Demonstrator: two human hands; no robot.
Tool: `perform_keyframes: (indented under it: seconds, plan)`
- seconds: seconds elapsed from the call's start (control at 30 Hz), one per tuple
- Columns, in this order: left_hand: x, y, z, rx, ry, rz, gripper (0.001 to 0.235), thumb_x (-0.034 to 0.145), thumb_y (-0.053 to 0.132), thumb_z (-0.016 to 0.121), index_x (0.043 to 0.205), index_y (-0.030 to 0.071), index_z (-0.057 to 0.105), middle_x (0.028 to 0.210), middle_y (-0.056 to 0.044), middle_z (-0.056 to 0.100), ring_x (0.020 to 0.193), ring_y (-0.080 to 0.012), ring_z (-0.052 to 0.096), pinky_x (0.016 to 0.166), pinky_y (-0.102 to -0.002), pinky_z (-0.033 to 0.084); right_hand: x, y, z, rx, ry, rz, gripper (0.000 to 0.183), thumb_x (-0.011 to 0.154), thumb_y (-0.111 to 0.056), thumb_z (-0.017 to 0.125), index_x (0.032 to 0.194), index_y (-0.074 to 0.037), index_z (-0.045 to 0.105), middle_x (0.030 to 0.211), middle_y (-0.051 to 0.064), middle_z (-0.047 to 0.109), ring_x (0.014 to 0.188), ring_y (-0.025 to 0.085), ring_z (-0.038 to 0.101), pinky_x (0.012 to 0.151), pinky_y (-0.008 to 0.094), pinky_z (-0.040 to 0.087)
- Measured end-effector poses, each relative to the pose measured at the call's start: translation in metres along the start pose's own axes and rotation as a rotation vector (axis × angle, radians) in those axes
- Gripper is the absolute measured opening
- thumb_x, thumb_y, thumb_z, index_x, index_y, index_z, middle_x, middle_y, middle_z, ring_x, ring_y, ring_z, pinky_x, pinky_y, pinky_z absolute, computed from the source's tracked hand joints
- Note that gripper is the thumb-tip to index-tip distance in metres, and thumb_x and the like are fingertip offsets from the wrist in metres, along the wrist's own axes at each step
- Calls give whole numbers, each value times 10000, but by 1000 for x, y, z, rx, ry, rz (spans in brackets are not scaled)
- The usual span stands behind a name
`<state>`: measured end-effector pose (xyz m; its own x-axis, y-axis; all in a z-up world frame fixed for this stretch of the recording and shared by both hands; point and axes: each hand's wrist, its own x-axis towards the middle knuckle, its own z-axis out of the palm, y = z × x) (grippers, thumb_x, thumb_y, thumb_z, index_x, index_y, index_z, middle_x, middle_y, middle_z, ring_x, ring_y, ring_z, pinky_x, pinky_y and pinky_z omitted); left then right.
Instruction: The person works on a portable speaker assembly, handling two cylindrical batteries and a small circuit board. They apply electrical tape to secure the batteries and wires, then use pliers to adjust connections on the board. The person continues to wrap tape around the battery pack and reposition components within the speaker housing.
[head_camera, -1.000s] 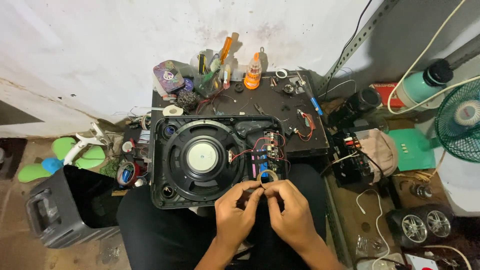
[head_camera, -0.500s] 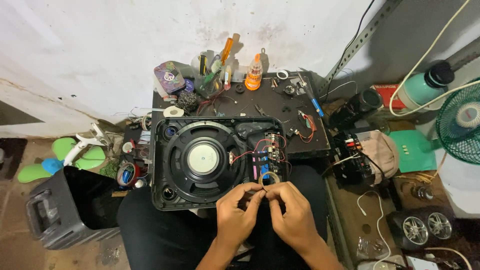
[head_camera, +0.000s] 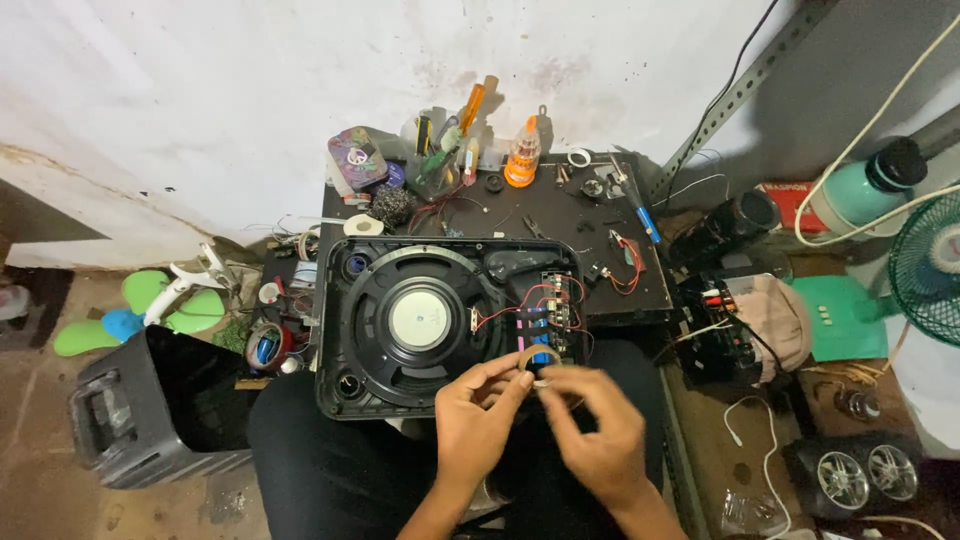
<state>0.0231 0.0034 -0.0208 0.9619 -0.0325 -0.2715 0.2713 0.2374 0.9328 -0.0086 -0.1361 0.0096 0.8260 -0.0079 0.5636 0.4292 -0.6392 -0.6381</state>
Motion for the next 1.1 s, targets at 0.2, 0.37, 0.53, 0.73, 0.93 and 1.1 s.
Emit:
perform_keyframes:
  seconds: [0.2, 0.37, 0.53, 0.73, 0.93, 1.1]
  plan:
    - [9, -20, -4, 70, -69, 143, 304, 845, 102, 816, 1142, 37, 818, 904, -42, 775, 759, -70, 674, 642, -201, 515, 2, 41, 4, 288, -111, 585, 396, 932, -212, 671, 1301, -75, 706, 1128, 35, 743, 848, 98, 676, 749, 249, 558]
    - [15, -32, -6, 51, -92, 143, 308, 828, 93, 830, 1126, 19, 818, 920, -64, 769, 823, -116, 709, 701, -222, 564, -9, 57, 15, 411, -83, 591, 302, 957, -184, 653, 1190, -28, 767, 880, 51, 713, 621, 123, 590, 533, 250, 511]
    - [17, -31, -7, 79, -88, 142, 312, 826, 109, 830, 1127, 27, 821, 891, -53, 747, 814, -126, 696, 714, -231, 564, -9, 52, 17, 466, -42, 614, 290, 952, -179, 659, 1159, -8, 767, 854, 78, 727, 567, 124, 594, 464, 235, 518]
    - [21, -37, -7, -38, -100, 151, 325, 827, 60, 831, 1146, -1, 805, 878, -63, 692, 809, -139, 645, 713, -241, 538, -9, 53, 19, 521, -16, 591, 285, 963, -164, 649, 1166, 8, 751, 847, 81, 721, 562, 129, 581, 468, 246, 524]
    - [18, -29, -3, -146, -107, 53, 335, 850, 20, 794, 1182, -21, 791, 892, -65, 669, 852, -158, 637, 759, -245, 531, -9, 52, 20, 510, 18, 580, 279, 951, -159, 660, 1147, 22, 745, 864, 102, 750, 549, 146, 601, 462, 255, 542]
    - [9, -10, 0, -161, -89, 16, 239, 884, 32, 746, 1103, -31, 821, 851, -101, 717, 758, -187, 644, 679, -287, 557, -11, 53, 18, 526, 42, 530, 273, 954, -123, 660, 1159, 44, 730, 864, 109, 710, 549, 148, 596, 476, 246, 527]
